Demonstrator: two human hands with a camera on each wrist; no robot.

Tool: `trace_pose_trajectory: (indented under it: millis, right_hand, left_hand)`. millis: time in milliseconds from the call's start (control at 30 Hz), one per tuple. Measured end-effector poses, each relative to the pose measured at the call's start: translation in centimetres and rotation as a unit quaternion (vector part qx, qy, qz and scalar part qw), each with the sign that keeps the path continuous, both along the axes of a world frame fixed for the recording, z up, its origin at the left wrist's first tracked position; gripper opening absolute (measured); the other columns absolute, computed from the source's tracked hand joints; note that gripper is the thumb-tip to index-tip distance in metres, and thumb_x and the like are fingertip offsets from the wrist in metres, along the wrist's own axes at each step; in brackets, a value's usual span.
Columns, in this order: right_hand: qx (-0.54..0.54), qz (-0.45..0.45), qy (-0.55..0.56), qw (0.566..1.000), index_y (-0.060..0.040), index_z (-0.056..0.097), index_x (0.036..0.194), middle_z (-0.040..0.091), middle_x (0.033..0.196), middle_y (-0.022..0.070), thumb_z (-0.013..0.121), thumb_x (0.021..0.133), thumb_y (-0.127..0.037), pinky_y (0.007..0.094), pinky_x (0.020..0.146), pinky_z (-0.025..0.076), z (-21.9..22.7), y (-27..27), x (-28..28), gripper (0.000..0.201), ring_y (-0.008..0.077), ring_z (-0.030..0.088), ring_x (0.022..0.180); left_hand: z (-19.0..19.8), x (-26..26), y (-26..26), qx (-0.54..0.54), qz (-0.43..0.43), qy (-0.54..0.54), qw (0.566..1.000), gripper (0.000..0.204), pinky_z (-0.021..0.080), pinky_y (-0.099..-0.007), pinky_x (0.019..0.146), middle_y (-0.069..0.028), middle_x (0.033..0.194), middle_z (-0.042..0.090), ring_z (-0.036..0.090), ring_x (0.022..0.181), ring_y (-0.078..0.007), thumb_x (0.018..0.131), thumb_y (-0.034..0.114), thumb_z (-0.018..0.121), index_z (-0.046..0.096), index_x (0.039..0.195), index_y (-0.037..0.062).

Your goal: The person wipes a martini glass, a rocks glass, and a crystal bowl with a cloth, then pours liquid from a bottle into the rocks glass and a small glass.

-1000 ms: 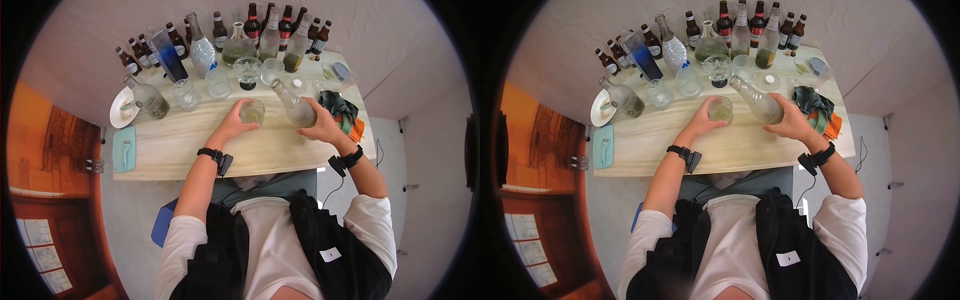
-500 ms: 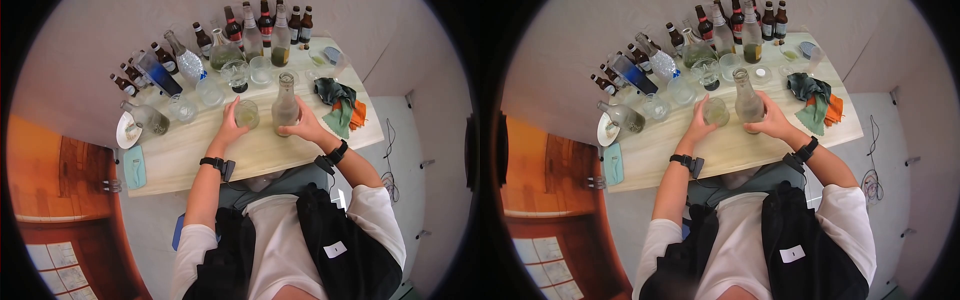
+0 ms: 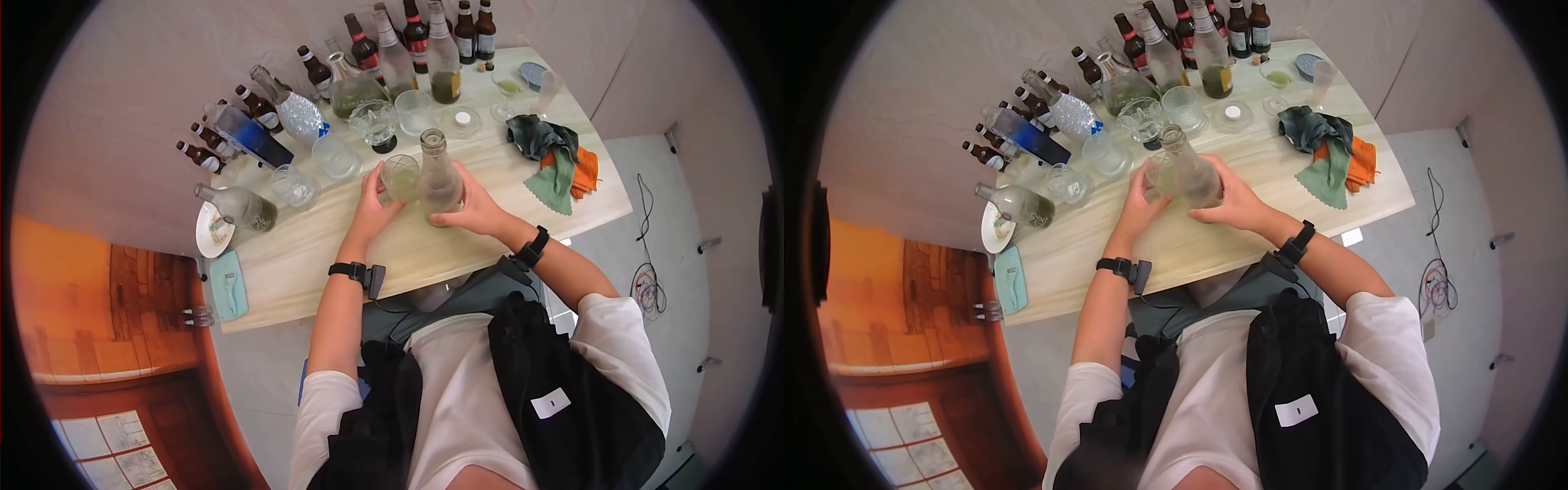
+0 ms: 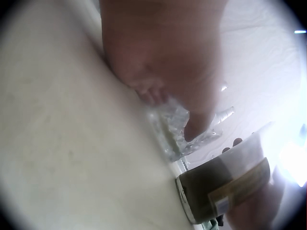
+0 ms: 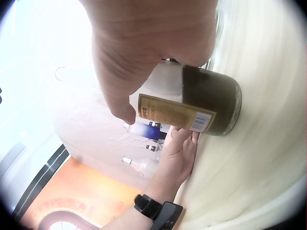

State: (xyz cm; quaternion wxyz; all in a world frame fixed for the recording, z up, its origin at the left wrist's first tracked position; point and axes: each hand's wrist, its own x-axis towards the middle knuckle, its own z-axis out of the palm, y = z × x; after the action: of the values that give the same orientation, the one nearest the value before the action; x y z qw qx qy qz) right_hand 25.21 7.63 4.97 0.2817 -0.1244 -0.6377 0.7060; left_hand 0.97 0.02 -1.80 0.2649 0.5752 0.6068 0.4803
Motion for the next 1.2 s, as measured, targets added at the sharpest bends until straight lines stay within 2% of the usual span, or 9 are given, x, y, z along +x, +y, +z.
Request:
trace_pose_trajectory:
  millis: [167,233,267,333,433,633,867,933,1200]
  right_hand:
    - [0.039,0.016,-0.017,0.999,-0.0067,0.028,0.149,0.044,0.14,0.0072,0.082,0.074,-0.004,0.0355,0.114,0.032,0.1,0.1,-0.2,0.092,0.0172,0.041,0.134]
    - [0.11,0.033,-0.036,0.993,-0.0064,0.026,0.151,0.041,0.146,0.01,0.077,0.074,-0.002,0.0361,0.116,0.029,0.8,0.3,0.1,0.092,0.0189,0.037,0.138]
    - [0.111,0.033,-0.035,0.993,-0.0064,0.026,0.151,0.041,0.146,0.01,0.077,0.074,-0.002,0.0361,0.116,0.029,1.1,0.6,0.4,0.092,0.0189,0.037,0.138]
    - [0.171,0.061,-0.061,0.982,-0.006,0.027,0.152,0.036,0.152,0.0117,0.068,0.074,0.003,0.0386,0.118,0.026,1.3,1.6,1.2,0.089,0.0224,0.035,0.141]
    - [0.134,0.084,-0.023,0.987,-0.0065,0.029,0.152,0.035,0.155,0.0118,0.06,0.071,0.007,0.041,0.119,0.027,-0.2,3.6,1.7,0.088,0.0263,0.035,0.143]
    - [0.171,-0.011,-0.145,0.975,-0.0055,0.034,0.149,0.043,0.147,0.0112,0.065,0.083,0.001,0.0407,0.112,0.038,-2.2,6.7,-0.1,0.073,0.0269,0.044,0.135]
    - [0.148,0.066,-0.159,0.974,-0.0153,0.035,0.15,0.043,0.149,0.0127,0.069,0.082,0.001,0.0405,0.107,0.042,-2.9,8.7,-3.0,0.077,0.0294,0.048,0.132]
    - [0.134,0.08,-0.162,0.974,-0.017,0.035,0.151,0.045,0.146,0.014,0.072,0.081,0.0,0.0401,0.105,0.044,-3.0,9.3,-3.4,0.081,0.0289,0.049,0.13]
    - [0.203,0.038,-0.176,0.963,-0.0149,0.037,0.149,0.053,0.137,0.0161,0.082,0.076,-0.017,0.0379,0.103,0.045,-3.1,9.9,-3.3,0.086,0.0273,0.054,0.123]
  left_hand:
    - [-1.2,-0.1,0.2,0.045,0.009,-0.039,0.998,0.09,0.043,-0.0335,0.103,-0.0107,0.137,0.041,0.047,0.126,-0.0232,0.078,0.006,0.08,0.03,0.152,0.01]
    - [-0.9,-0.2,-0.1,0.027,0.056,0.079,0.995,0.085,0.046,-0.0309,0.091,-0.0079,0.118,0.045,0.052,0.1,-0.0191,0.076,0.004,0.08,0.033,0.147,0.0045]
    - [-0.6,-0.1,-0.2,0.028,0.057,0.08,0.995,0.085,0.046,-0.0309,0.091,-0.0079,0.118,0.045,0.052,0.1,-0.0191,0.076,0.004,0.08,0.033,0.147,0.0045]
    - [-0.4,0.2,-0.3,-0.014,0.05,-0.014,0.999,0.076,0.044,-0.0278,0.083,-0.004,0.104,0.046,0.048,0.091,-0.015,0.077,0.002,0.078,0.038,0.142,0.0037]
    - [-1.3,-0.1,-0.1,-0.003,0.04,-0.07,0.997,0.072,0.044,-0.0276,0.082,-0.0025,0.099,0.048,0.049,0.091,-0.0134,0.076,-0.002,0.075,0.04,0.138,0.0045]
    - [-2.5,-0.7,0.3,0.019,0.02,-0.082,0.996,0.07,0.043,-0.0279,0.085,-0.0038,0.101,0.049,0.05,0.094,-0.0147,0.075,-0.007,0.064,0.039,0.139,0.0036]
    - [-0.5,0.5,-0.3,0.004,-0.014,-0.018,1.0,0.069,0.041,-0.0303,0.093,-0.0063,0.112,0.055,0.051,0.102,-0.0173,0.073,-0.009,0.056,0.04,0.14,0.0034]
    - [0.2,0.7,-0.5,-0.027,-0.034,-0.01,0.999,0.07,0.04,-0.0312,0.096,-0.0075,0.124,0.058,0.052,0.106,-0.0177,0.073,-0.009,0.054,0.04,0.14,0.004]
    - [0.1,1.0,-0.5,-0.049,-0.048,-0.022,0.997,0.072,0.039,-0.0339,0.102,-0.0057,0.138,0.057,0.054,0.111,-0.0191,0.073,-0.009,0.052,0.038,0.142,0.0069]
